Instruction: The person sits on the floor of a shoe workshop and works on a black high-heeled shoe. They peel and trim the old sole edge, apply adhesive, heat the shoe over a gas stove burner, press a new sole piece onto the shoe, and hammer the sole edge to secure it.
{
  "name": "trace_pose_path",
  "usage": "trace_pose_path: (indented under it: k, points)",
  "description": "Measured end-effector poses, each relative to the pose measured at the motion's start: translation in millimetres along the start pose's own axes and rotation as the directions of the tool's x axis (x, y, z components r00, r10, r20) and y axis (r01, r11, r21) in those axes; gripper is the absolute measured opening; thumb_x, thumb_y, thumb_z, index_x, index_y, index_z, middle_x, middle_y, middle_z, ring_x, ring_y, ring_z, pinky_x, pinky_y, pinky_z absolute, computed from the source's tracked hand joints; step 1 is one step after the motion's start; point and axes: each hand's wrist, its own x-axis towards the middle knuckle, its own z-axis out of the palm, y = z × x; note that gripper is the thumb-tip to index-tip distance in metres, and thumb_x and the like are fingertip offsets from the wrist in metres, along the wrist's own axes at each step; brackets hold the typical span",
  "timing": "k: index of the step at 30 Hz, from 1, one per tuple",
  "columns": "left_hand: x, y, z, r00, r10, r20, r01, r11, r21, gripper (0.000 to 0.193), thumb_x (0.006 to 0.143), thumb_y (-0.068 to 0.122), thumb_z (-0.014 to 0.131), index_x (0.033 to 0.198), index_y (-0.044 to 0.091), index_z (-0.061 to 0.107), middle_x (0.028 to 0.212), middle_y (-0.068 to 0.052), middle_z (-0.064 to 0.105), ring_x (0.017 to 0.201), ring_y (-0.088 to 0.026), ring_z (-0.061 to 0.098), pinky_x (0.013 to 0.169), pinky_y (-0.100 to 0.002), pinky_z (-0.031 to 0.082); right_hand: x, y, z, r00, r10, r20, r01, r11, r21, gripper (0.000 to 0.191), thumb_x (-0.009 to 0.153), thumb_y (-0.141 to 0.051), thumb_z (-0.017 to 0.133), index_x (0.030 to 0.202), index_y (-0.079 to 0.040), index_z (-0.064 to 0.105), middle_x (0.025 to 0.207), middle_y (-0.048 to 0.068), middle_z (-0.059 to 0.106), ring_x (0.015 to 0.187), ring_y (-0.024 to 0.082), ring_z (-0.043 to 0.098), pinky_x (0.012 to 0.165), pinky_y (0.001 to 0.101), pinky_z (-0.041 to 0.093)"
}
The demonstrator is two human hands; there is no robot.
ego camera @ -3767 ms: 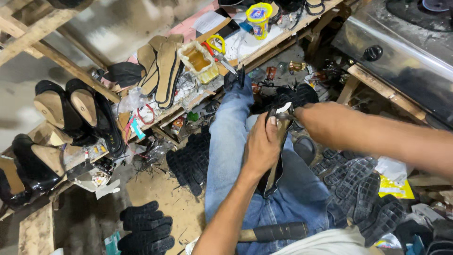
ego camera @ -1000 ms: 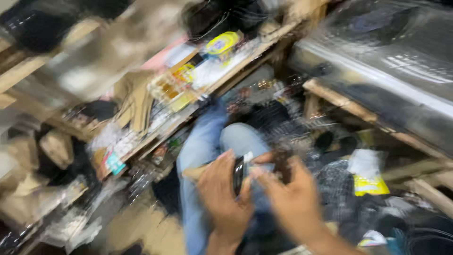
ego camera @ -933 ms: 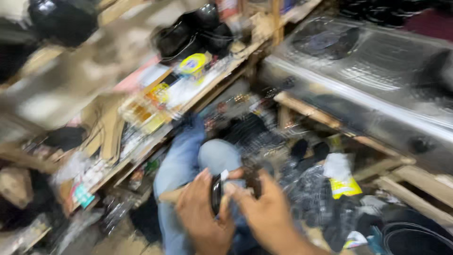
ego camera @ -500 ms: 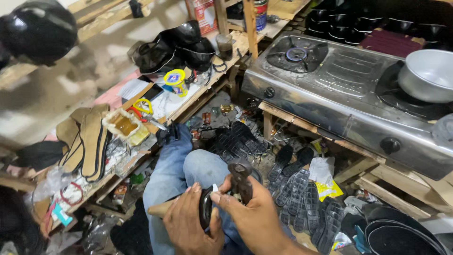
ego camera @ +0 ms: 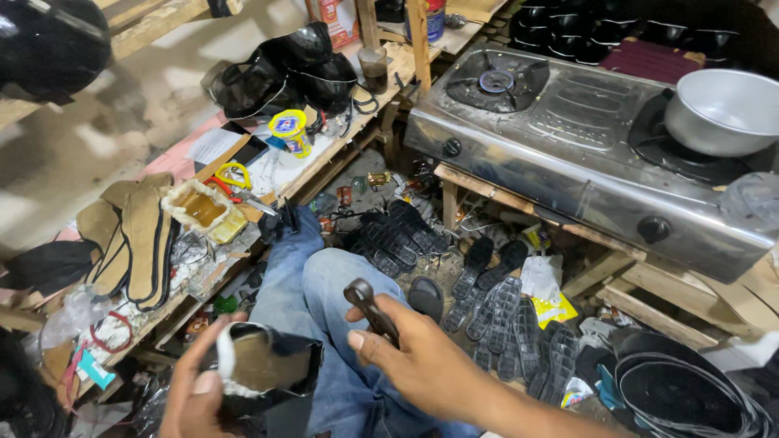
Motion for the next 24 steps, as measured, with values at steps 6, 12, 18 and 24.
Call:
trace_pose_path:
  k: [6,12,18,24]
  points:
    - [-16,-52,3,0.8,0.293,-0.524,-0.179,0.95,0.257,0.056,0.111,0.036,0.039,0.131,-0.012,0.06,0.109,-0.024,0.068,0.1,-0.028,0.068,0.093,-0.037,0.055,10,52,-10,0.993,0.1,-0.059,-0.116,0.824,-0.555,0.029,0.097,-0.032,0.066,0.118,-0.013,0.06,0.081,0.02,0.066,0.082,0.038,0.067,0.07,0.0467,0.05]
    - [11,-84,-36,0.694,0.291,-0.659,-0.091,0.943,0.32,0.057,0.112,0.037,0.039,0.131,-0.009,0.065,0.122,-0.023,0.07,0.114,-0.03,0.067,0.103,-0.041,0.053,5,79,-2,0.99,-0.05,-0.133,-0.037,0.815,-0.579,0.025,0.091,-0.026,0.068,0.112,-0.014,0.061,0.088,0.019,0.07,0.085,0.042,0.067,0.068,0.0502,0.051]
    - [30,-87,-85,0.952,-0.304,0.03,0.295,0.886,-0.358,0.06,0.101,0.042,0.037,0.136,-0.002,0.058,0.12,-0.018,0.07,0.111,-0.032,0.066,0.097,-0.046,0.053,-1,85,3,0.971,-0.105,-0.216,-0.053,0.783,-0.62,0.028,0.088,-0.025,0.07,0.112,-0.014,0.062,0.09,0.017,0.072,0.084,0.043,0.067,0.067,0.051,0.05]
    - [22,-93,-88,0.873,-0.486,-0.045,0.477,0.868,-0.136,0.061,0.101,0.047,0.037,0.143,0.007,0.052,0.126,-0.016,0.067,0.11,-0.034,0.067,0.083,-0.055,0.058,-1,99,-15,0.975,0.095,-0.199,-0.184,0.852,-0.49,0.03,0.091,-0.032,0.069,0.116,-0.016,0.066,0.079,0.015,0.069,0.074,0.032,0.069,0.067,0.0426,0.052]
